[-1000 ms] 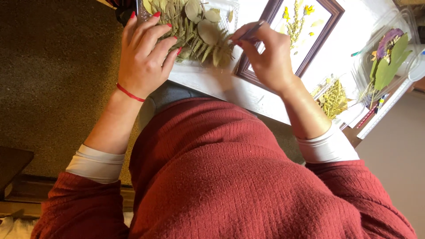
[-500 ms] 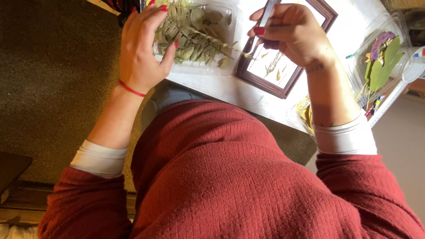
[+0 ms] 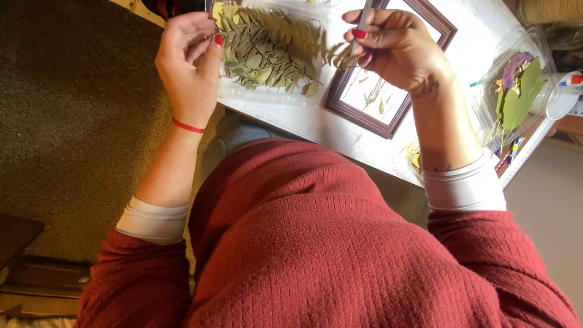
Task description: Arranging and placing various dried flowers and leaves into a small picture frame using tweezers.
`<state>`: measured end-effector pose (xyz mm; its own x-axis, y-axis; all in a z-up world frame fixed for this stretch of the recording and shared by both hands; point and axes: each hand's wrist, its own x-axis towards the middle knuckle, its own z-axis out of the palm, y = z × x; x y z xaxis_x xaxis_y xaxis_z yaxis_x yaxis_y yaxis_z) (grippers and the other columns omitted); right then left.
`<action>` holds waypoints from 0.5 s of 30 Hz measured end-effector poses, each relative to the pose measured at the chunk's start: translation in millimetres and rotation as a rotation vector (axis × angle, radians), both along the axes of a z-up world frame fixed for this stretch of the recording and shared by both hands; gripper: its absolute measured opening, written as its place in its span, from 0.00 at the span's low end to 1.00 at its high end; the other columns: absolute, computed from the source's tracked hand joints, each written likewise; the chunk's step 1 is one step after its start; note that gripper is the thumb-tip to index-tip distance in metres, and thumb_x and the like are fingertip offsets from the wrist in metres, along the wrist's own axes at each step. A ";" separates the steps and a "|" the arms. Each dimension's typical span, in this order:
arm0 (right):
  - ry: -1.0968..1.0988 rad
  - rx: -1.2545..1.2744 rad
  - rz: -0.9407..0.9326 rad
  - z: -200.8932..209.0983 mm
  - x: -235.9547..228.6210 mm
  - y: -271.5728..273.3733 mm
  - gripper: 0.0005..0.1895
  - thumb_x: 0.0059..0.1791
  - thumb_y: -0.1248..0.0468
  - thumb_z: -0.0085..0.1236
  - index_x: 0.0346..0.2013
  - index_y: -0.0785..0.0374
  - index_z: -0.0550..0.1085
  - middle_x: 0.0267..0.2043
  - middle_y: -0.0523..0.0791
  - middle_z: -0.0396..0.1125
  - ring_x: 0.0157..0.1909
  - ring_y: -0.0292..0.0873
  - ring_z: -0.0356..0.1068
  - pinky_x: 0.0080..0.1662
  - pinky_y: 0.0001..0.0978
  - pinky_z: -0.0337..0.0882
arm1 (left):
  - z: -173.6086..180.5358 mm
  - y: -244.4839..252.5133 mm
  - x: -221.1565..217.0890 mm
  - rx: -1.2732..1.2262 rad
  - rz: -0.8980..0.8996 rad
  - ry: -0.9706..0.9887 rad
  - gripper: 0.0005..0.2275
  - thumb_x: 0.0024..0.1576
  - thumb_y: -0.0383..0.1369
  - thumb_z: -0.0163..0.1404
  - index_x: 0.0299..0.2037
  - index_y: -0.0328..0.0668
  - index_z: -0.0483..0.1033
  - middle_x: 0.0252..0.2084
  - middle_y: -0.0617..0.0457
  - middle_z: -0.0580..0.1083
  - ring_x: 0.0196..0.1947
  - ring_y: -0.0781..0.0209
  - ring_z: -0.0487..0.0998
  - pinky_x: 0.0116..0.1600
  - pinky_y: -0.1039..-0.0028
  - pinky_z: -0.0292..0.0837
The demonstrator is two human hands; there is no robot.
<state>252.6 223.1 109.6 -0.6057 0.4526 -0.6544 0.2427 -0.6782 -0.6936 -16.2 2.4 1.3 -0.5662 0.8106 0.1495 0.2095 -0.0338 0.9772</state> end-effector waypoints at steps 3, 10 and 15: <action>0.142 -0.094 -0.083 -7.8 5.4 -2.5 0.14 0.58 0.75 0.51 0.60 0.72 0.73 0.47 0.51 0.75 0.40 0.37 0.74 0.43 0.27 0.70 | -0.5 3.4 1.7 0.090 0.023 -0.284 0.12 0.65 0.22 0.55 0.57 0.33 0.72 0.55 0.47 0.77 0.58 0.57 0.81 0.66 0.69 0.80; 0.487 -0.362 -0.378 -39.2 24.5 -25.5 0.12 0.55 0.76 0.51 0.54 0.71 0.72 0.46 0.48 0.71 0.41 0.38 0.70 0.44 0.27 0.71 | 40.3 57.0 54.9 0.103 -0.265 -1.100 0.16 0.61 0.33 0.56 0.57 0.32 0.76 0.53 0.42 0.79 0.53 0.54 0.82 0.61 0.67 0.79; 0.542 -0.411 -0.504 -56.9 55.0 -41.9 0.15 0.51 0.77 0.52 0.53 0.71 0.73 0.45 0.49 0.71 0.41 0.39 0.70 0.44 0.27 0.72 | 36.7 90.0 101.5 0.194 -0.456 -1.405 0.19 0.62 0.35 0.55 0.61 0.34 0.73 0.56 0.44 0.78 0.55 0.57 0.80 0.64 0.67 0.77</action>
